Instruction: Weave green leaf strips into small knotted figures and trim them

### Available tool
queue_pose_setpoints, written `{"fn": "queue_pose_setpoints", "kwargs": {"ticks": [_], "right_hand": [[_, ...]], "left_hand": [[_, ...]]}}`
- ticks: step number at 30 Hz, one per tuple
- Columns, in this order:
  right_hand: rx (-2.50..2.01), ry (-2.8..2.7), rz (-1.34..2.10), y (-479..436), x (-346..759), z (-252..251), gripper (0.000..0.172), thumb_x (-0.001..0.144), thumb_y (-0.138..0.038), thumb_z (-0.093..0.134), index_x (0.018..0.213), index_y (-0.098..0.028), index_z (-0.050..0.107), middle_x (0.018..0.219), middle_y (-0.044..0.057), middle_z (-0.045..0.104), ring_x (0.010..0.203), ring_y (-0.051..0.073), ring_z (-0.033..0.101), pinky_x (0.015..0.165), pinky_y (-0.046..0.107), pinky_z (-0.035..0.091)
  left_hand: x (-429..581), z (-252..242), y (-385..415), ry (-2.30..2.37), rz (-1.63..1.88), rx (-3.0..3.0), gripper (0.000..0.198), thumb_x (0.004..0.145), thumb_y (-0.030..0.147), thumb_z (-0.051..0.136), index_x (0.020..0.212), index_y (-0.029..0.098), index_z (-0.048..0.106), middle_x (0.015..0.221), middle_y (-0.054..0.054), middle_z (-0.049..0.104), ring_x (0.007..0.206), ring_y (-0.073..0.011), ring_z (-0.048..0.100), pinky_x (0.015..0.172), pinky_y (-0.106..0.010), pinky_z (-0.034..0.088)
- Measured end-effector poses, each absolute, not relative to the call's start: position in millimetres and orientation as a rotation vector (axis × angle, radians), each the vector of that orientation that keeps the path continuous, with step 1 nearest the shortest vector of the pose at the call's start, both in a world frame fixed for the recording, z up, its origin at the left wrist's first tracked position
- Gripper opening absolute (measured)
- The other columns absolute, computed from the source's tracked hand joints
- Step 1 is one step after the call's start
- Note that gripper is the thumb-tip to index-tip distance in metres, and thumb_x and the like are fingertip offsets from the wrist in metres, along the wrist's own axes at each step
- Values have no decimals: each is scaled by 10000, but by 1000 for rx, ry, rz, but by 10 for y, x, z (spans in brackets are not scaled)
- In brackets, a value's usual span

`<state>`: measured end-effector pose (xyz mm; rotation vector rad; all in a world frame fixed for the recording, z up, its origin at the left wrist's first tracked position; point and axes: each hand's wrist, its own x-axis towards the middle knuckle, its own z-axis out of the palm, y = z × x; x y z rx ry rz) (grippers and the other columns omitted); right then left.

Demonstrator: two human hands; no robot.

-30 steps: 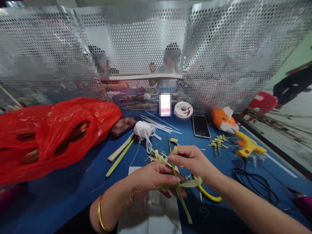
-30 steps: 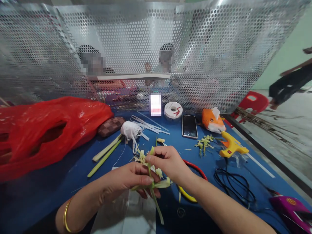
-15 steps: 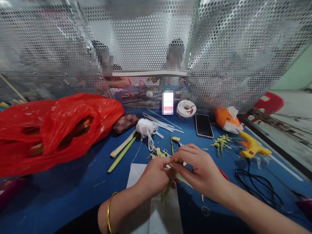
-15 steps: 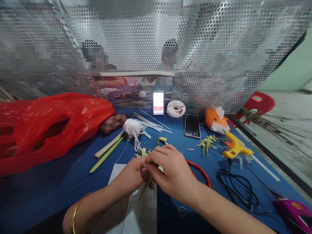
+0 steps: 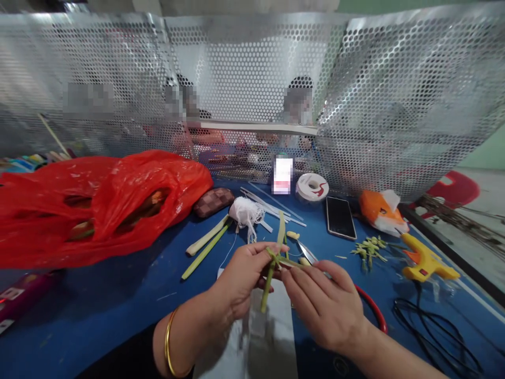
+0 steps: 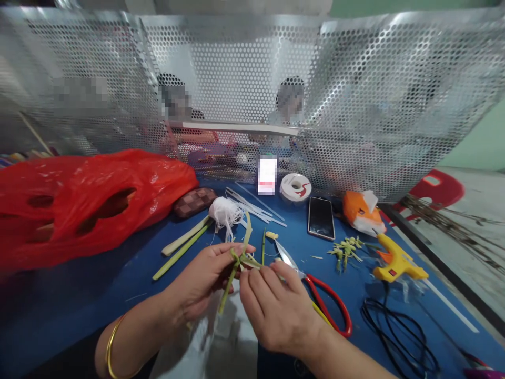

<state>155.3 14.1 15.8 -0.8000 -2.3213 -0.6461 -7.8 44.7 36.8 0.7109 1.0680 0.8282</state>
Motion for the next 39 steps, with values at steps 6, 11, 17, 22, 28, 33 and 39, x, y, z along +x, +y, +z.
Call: {"fn": "queue_pose_setpoints", "kwargs": {"ticks": [6,11,17,22,28,33,39], "right_hand": [[-784,-2262,-657,142,1570,77,262,949,-91,425,1019,-136,673,865,86,776,748,207,670,785,382,402],[-1015,-1923,6,163,1452,36,121,889,-120,569,830,-195,643,727,23,710,645,151,641,626,277,464],[-1245,-1470,847,180,1350,-8,176,817,-288,650,675,-184,661,566,-3,626,486,132,562,478,236,466],[-1241,-1403,1062,225,1356,-7,187,821,-332,632,753,-166,686,637,21,670,500,137,588,492,250,492],[-1070,-2040,1,180,1468,14,251,907,-190,544,663,-183,599,580,29,624,515,150,554,510,280,411],[-619,-2322,-537,175,1476,-13,276,923,-67,424,992,-124,686,837,86,744,761,200,671,769,347,472],[-554,-2310,-486,187,1472,-50,235,906,-72,469,953,-137,690,850,68,746,822,212,676,915,398,432]], "left_hand": [[-47,317,419,1013,920,566,226,800,316,716,937,140,746,695,-33,682,526,-70,529,482,-186,371],[-10,308,397,897,1055,484,240,781,295,754,962,139,737,714,-60,715,585,-98,599,498,-177,407],[45,301,377,838,1149,344,131,866,163,650,980,127,703,833,-85,743,676,-133,687,519,-182,519],[34,303,388,818,1126,318,144,887,104,610,1000,96,700,919,-112,753,619,-108,690,551,-187,575],[-11,370,437,812,1175,309,122,889,96,614,976,86,699,852,-102,755,637,-109,695,647,-208,591],[17,355,416,865,1175,303,108,869,113,647,961,87,696,846,-101,753,643,-111,694,647,-205,574],[96,259,331,886,1118,392,101,822,118,688,920,115,708,811,-74,754,675,-120,699,655,-200,545]]}}
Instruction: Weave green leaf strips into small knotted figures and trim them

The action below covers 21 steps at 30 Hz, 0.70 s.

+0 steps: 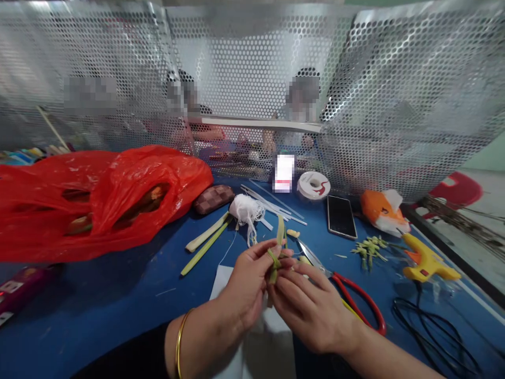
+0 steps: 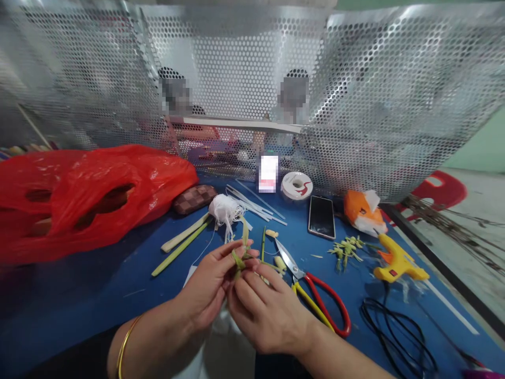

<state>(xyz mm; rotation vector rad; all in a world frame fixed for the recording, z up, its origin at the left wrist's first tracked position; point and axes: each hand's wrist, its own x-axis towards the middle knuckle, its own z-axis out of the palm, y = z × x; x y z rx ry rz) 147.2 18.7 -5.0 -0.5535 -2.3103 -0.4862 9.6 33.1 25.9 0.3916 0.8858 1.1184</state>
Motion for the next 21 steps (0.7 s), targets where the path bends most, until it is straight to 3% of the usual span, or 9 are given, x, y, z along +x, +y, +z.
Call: {"fn": "queue_pose_setpoints", "kwargs": {"ticks": [4,8,13,17,21], "right_hand": [[-825,-2002,-63,189,1524,108,154,873,-62,549,856,-189,634,754,9,711,692,150,642,802,357,462],[-1154,-1692,502,257,1580,232,146,863,-228,609,720,-204,622,660,-5,658,616,152,594,596,295,459],[-1261,-1465,929,362,1617,210,201,795,-335,644,662,-187,616,626,0,634,591,150,542,576,290,445],[-1248,-1535,918,402,1616,151,180,822,-312,613,689,-191,605,636,0,639,583,148,548,569,286,447],[-1088,-1801,372,416,1623,108,45,859,-172,588,870,-200,621,827,38,675,766,176,638,684,301,498]], "left_hand": [[106,212,308,909,1067,515,147,768,188,756,892,116,725,762,-53,746,628,-98,666,626,-187,517],[82,222,334,925,1005,582,227,729,261,792,894,118,732,749,-49,741,603,-119,675,675,-244,538],[33,229,383,898,966,626,250,729,307,790,882,122,723,750,-56,733,614,-133,683,660,-250,539],[-20,240,423,900,902,642,201,768,265,751,890,111,708,745,-63,721,614,-129,678,626,-232,537],[-84,319,462,931,826,609,129,820,203,686,896,101,706,758,-65,716,600,-109,667,593,-203,532]]}}
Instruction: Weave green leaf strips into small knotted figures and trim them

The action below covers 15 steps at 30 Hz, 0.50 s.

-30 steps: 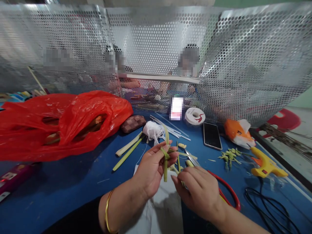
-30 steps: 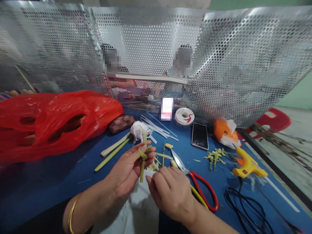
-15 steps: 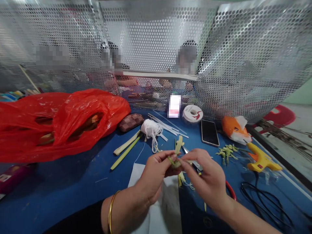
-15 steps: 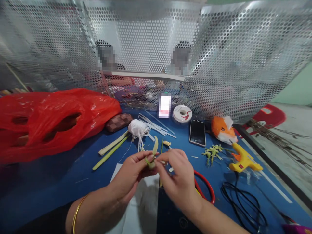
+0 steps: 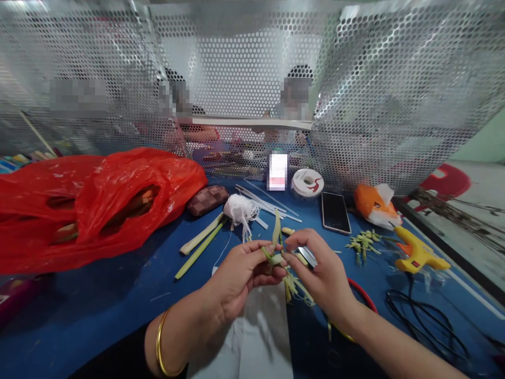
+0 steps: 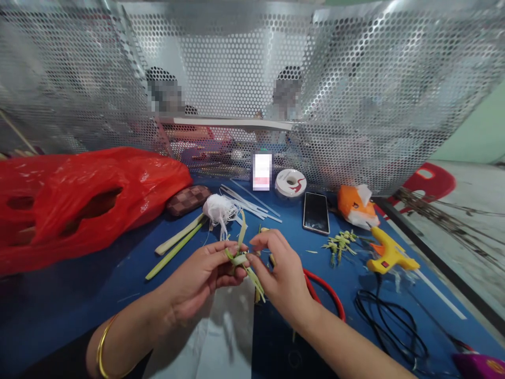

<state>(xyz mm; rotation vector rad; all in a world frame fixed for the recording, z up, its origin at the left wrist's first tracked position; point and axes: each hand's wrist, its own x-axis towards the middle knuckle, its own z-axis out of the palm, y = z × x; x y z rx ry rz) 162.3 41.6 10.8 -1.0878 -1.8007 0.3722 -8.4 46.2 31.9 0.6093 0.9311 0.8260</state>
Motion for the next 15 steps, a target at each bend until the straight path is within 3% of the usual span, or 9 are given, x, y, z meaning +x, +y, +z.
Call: {"fn": "queue_pose_setpoints", "kwargs": {"ticks": [4,7,10,15], "right_hand": [[-704,-2143,-160,432,1691,108,210,881,-40,511,964,-190,632,929,69,725,862,170,672,824,335,488],[-584,-2275,-336,447,1756,114,231,874,-40,534,1030,-171,644,998,93,743,937,185,680,903,365,458],[-560,-2303,-338,463,1786,122,173,896,-77,570,1006,-182,651,1003,72,751,961,179,680,930,362,432],[-616,-2256,-120,477,1738,166,119,943,-164,570,877,-209,657,858,8,740,796,134,684,906,346,437]], "left_hand": [[-142,390,501,913,782,615,120,825,201,682,888,104,711,710,-46,694,570,-100,649,563,-189,526],[-164,392,523,908,792,615,98,803,192,699,860,113,715,725,-47,699,571,-95,643,564,-190,523],[-158,363,532,942,770,646,121,799,225,707,853,117,717,680,-53,695,556,-100,637,547,-189,502],[-110,334,511,1027,780,744,165,750,249,751,850,122,718,614,-30,679,516,-99,610,561,-214,488]]}}
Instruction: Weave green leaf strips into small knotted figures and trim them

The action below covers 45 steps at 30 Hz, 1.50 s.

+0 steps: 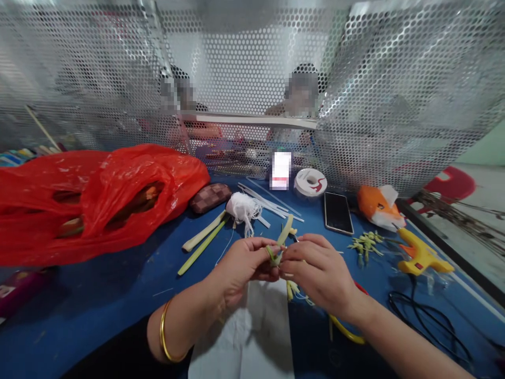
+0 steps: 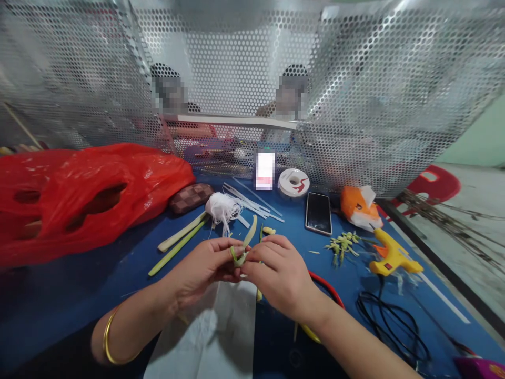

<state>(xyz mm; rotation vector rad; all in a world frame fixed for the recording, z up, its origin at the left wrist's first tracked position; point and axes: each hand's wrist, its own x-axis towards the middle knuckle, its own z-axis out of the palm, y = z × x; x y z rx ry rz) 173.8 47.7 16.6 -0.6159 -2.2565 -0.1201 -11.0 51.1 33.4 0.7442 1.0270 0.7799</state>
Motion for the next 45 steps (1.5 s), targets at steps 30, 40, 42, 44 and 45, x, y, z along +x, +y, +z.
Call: {"fn": "queue_pose_setpoints", "kwargs": {"ticks": [30,40,42,44,45], "right_hand": [[-1064,-1501,639,345,1468,-67,119,800,-196,701,719,-208,613,794,12,595,744,171,562,641,291,454],[-1180,-1473,630,287,1460,-37,128,855,-253,626,753,-211,559,687,-31,562,578,126,517,526,242,413],[-1191,-1457,628,287,1455,-41,117,847,-237,624,755,-211,558,684,-34,565,582,125,524,535,240,423],[-1186,-1454,624,291,1449,-37,107,839,-229,628,756,-210,563,687,-33,574,596,127,536,557,243,438],[-1180,-1455,627,295,1448,-29,105,835,-228,630,754,-210,567,685,-32,579,600,129,542,566,246,444]], "left_hand": [[-118,379,482,881,633,853,184,764,258,702,882,118,694,756,-31,633,600,-101,581,685,-269,491],[-49,338,431,879,764,765,193,713,169,664,904,136,671,763,-45,685,645,-139,648,697,-282,506],[-18,314,404,891,797,783,252,685,172,744,932,145,704,796,-44,704,659,-129,639,703,-269,499],[10,287,384,911,829,792,284,667,209,806,936,154,730,817,-47,717,655,-121,627,699,-261,493],[19,276,379,917,843,790,282,669,234,818,929,156,741,814,-48,720,646,-118,620,698,-261,492]]}}
